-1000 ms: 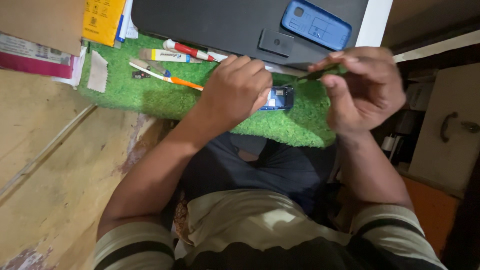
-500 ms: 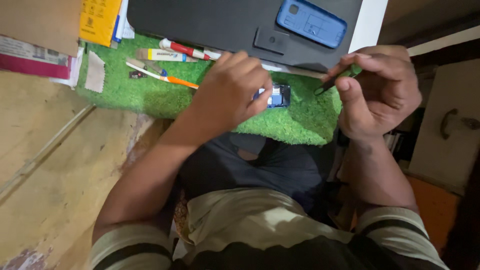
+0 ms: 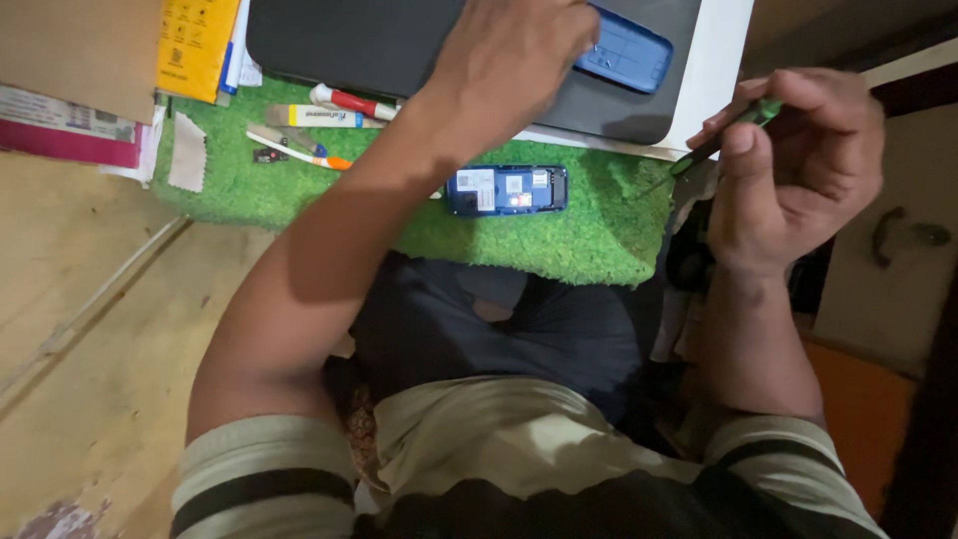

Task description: The person sits at a repair bench and disassembles a small blue mobile phone. They remove the back cover and battery, place the cover on a laptop, then use a screwdriver and a pry tool to unscrew and lift internal components from the phone body.

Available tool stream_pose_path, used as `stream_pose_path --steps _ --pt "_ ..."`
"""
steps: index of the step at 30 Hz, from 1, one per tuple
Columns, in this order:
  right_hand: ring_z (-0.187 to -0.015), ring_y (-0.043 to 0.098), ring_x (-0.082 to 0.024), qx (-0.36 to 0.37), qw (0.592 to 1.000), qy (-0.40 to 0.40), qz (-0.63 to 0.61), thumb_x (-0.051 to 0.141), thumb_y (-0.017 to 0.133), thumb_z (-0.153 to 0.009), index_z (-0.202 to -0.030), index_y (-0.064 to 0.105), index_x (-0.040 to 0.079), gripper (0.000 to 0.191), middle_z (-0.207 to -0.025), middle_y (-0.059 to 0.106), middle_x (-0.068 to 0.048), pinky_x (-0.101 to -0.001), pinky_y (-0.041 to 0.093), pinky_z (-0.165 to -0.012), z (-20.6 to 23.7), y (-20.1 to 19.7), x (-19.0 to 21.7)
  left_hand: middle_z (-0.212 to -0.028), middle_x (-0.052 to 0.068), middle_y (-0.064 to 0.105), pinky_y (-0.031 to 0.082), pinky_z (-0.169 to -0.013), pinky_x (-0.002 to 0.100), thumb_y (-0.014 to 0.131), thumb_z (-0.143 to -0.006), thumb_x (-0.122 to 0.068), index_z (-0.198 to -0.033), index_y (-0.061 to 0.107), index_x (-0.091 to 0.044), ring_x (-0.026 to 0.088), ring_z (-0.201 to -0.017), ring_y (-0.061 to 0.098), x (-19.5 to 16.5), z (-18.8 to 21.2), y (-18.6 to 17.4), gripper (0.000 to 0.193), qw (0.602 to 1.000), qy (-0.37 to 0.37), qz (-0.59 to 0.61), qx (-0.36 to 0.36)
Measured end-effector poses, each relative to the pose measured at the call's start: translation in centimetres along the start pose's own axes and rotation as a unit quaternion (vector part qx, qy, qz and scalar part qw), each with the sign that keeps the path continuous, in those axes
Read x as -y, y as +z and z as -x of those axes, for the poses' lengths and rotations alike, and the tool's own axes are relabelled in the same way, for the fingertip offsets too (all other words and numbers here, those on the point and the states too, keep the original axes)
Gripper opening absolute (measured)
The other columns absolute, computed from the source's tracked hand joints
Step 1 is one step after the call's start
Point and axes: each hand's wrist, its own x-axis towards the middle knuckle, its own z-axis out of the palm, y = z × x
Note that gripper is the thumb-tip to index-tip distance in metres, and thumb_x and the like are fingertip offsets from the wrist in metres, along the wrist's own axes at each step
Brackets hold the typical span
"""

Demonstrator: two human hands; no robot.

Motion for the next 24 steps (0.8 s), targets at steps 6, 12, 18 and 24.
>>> stream_pose_path --steps 6,12,18,24 --pt "-0.092 0.072 -0.016 0.025 1.000 0.002 0.011 -0.001 0.069 -0.105 -0.142 0.042 0.003 0.046 -0.114 0.069 -0.014 -0.0252 0.063 -0.069 -1.3 -0.4 0.0 -0.102 0.008 0.062 0.042 -0.088 0.044 0.081 -0.089 -0.031 -0.103 0.072 -0.005 0.028 -0.101 0.057 -3.5 5.8 -7.7 0.031 0.994 -0.032 -0.024 0.104" --pt "-0.110 0.071 -0.019 0.015 0.995 0.097 0.005 -0.009 0.070 -0.108 -0.142 0.047 -0.002 0.042 -0.118 0.068 -0.017 -0.0273 0.062 -0.086 0.0 0.2 0.8 -0.101 0.008 0.059 0.043 -0.095 0.043 0.092 -0.069 -0.041 -0.108 0.072 -0.004 0.028 -0.104 0.057 -6.0 8.3 -9.1 0.057 0.993 -0.043 -0.025 0.110" --pt "-0.094 0.073 -0.020 0.012 0.998 0.059 0.015 -0.004 0.067 -0.110 -0.137 0.055 -0.003 0.030 -0.108 0.071 -0.017 -0.0299 0.063 -0.083 -0.3 -1.2 0.0 -0.107 0.010 0.063 0.046 -0.093 0.045 0.095 -0.069 -0.029 -0.112 0.069 -0.004 0.031 -0.104 0.057 -5.2 7.3 -9.6 0.056 0.993 -0.061 0.027 0.095" --pt "-0.082 0.071 -0.015 0.048 0.998 0.000 0.037 0.003 0.065 -0.117 -0.132 0.057 0.000 0.017 -0.112 0.073 -0.016 -0.0238 0.061 -0.068 -3.5 -2.1 -0.6 -0.111 0.017 0.065 0.050 -0.082 0.047 0.088 -0.084 -0.020 -0.122 0.058 0.000 0.040 -0.098 0.064 -2.7 3.5 -8.0 0.053 0.998 -0.009 0.018 -0.058"
